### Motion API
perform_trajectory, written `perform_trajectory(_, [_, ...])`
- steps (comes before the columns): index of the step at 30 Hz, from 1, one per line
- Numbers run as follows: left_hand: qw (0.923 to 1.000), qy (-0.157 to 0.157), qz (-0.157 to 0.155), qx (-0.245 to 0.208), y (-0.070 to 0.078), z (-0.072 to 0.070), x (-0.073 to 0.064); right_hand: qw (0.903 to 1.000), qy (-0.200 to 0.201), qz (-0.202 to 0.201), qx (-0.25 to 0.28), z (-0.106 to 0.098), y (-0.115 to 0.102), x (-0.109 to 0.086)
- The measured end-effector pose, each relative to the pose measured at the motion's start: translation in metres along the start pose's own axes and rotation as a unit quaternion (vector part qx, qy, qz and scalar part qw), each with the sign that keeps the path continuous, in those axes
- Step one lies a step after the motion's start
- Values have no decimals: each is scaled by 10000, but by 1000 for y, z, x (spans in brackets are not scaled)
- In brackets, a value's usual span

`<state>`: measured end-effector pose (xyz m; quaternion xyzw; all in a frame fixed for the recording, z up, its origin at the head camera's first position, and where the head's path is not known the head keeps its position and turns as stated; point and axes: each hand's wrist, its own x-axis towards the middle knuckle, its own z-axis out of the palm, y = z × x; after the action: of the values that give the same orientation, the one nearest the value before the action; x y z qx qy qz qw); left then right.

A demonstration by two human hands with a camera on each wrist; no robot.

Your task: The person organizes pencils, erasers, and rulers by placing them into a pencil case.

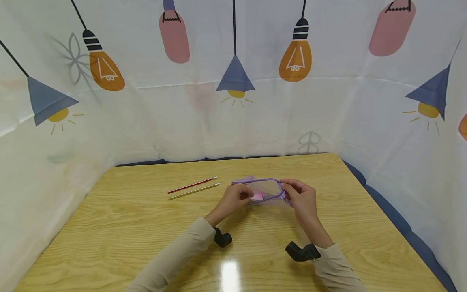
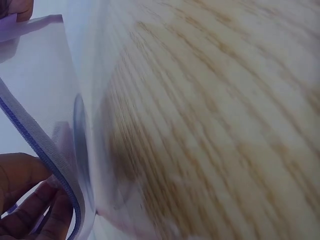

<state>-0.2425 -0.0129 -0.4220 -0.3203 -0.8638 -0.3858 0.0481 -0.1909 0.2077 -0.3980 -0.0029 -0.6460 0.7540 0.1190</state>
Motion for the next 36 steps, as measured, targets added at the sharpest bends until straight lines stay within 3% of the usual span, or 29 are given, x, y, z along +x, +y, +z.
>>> perform_trajectory(8, [9998, -106, -133, 102, 0, 1, 3, 9999, -23, -153, 21, 1, 1, 1])
perform_trajectory(19, [9998, -138, -97, 96, -2, 6, 4, 10000, -78, -60, -9, 1, 1, 0])
perform_trajectory(27, [9991, -199, -363, -33, -2, 6, 7, 9999, -112, -31, 74, 2, 3, 0])
perform_trajectory(36, [9987, -38, -494, -105, -4, 8, 12, 9997, -159, -112, 168, 4, 3, 2])
